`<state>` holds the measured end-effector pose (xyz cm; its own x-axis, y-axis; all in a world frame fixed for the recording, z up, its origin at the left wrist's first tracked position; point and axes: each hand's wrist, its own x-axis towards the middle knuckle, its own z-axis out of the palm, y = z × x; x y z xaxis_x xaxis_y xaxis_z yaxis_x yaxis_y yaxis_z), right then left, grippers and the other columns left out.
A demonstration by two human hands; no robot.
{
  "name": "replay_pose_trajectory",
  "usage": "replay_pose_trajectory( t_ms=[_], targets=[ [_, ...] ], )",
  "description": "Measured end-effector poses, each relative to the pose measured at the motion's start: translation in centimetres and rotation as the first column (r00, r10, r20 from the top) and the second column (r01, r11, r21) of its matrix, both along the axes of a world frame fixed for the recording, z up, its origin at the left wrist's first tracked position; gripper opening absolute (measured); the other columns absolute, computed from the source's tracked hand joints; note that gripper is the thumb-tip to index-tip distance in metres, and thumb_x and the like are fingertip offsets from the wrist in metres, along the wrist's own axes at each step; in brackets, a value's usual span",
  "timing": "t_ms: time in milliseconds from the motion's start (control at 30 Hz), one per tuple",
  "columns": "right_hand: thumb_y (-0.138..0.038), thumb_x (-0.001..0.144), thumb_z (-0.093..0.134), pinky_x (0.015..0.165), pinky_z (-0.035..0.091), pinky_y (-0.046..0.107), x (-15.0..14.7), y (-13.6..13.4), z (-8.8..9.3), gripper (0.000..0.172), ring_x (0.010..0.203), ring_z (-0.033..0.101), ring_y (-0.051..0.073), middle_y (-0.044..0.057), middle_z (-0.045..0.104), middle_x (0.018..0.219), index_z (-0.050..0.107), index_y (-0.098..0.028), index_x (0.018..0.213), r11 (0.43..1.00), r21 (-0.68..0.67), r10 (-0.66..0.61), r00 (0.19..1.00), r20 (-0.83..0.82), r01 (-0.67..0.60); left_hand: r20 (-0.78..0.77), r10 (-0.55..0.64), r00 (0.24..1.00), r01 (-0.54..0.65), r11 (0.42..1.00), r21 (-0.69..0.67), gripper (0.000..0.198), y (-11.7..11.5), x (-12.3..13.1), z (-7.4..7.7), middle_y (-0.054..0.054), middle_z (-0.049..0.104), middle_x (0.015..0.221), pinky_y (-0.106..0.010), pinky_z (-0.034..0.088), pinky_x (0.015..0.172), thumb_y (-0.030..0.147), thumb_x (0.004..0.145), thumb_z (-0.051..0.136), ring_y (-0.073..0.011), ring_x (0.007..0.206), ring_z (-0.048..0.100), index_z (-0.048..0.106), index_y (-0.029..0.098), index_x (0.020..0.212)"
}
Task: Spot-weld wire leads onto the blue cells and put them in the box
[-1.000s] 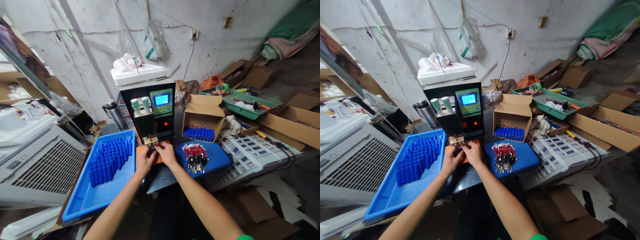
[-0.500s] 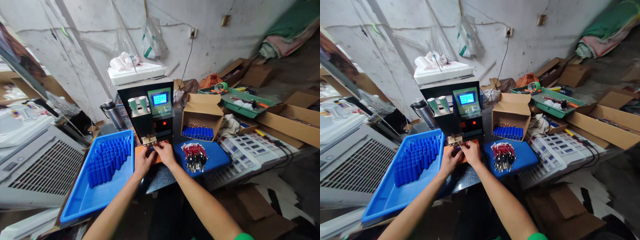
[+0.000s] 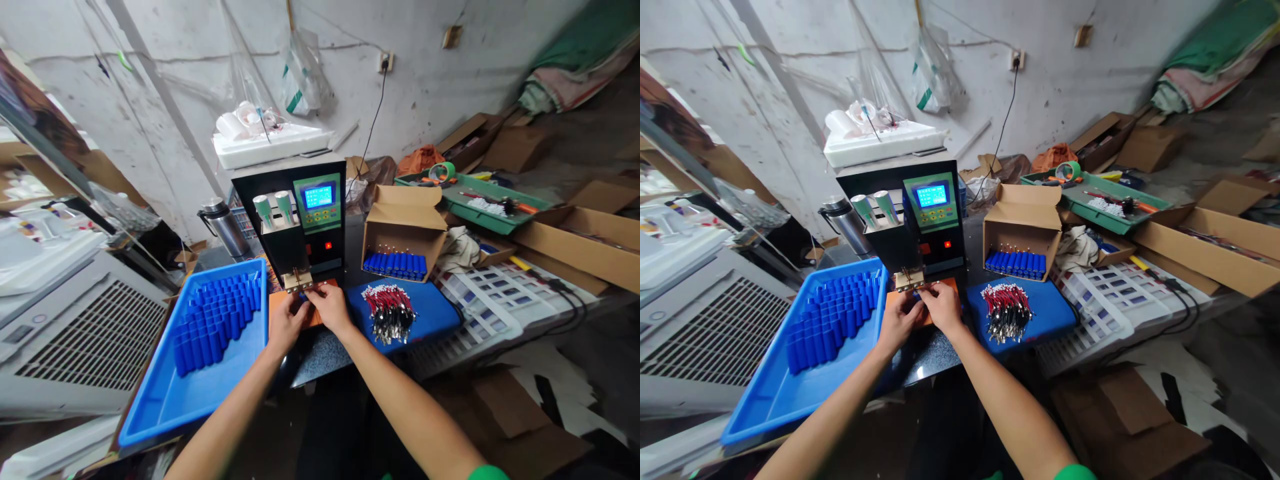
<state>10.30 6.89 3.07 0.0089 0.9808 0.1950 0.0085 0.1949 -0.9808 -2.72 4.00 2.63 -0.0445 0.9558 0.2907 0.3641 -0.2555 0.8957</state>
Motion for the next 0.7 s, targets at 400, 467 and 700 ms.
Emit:
replay_pose_trajectory(
  t_ms=[400, 467, 700],
  targets=[
    [-0.032, 0.080, 0.066, 0.076, 0.053, 0.032, 1.4, 0.1, -0.8, 0.016, 0.080, 0.069, 0.021, 0.007, 0.075, 0.086, 0.071, -0.017, 0.083, 0.984, -0.026, 0.172, 0.983, -0.059, -0.174, -0.012, -0.012, 1.000, 0.012, 1.000, -0.012, 0.036, -0.1, 0.0, -0.1, -0.008, 0.072, 0.106, -0.035, 0.054, 0.087, 0.038, 0.085, 0.061, -0.0202, 0.094, 0.069, 0.065, 0.016, 0.113],
    [-0.031, 0.079, 0.067, 0.072, 0.052, 0.031, 1.8, 0.0, -1.0, 0.015, 0.075, 0.067, 0.020, 0.006, 0.074, 0.082, 0.069, -0.017, 0.081, 0.980, -0.035, 0.195, 0.981, -0.007, -0.195, -0.018, -0.006, 1.000, 0.006, 1.000, -0.014, 0.034, -0.1, -0.1, -0.2, -0.007, 0.072, 0.103, -0.034, 0.054, 0.085, 0.038, 0.085, 0.061, -0.0199, 0.092, 0.068, 0.065, 0.016, 0.111],
    [-0.031, 0.077, 0.068, 0.064, 0.048, 0.027, 2.2, -0.1, -1.1, 0.016, 0.068, 0.063, 0.017, 0.003, 0.070, 0.073, 0.066, -0.016, 0.072, 0.982, -0.047, 0.188, 0.976, 0.113, -0.184, -0.035, 0.002, 0.999, -0.001, 1.000, 0.007, 0.028, 0.0, 0.0, 0.2, -0.004, 0.071, 0.089, -0.032, 0.054, 0.080, 0.038, 0.082, 0.063, -0.0178, 0.082, 0.067, 0.066, 0.017, 0.100]
  ],
)
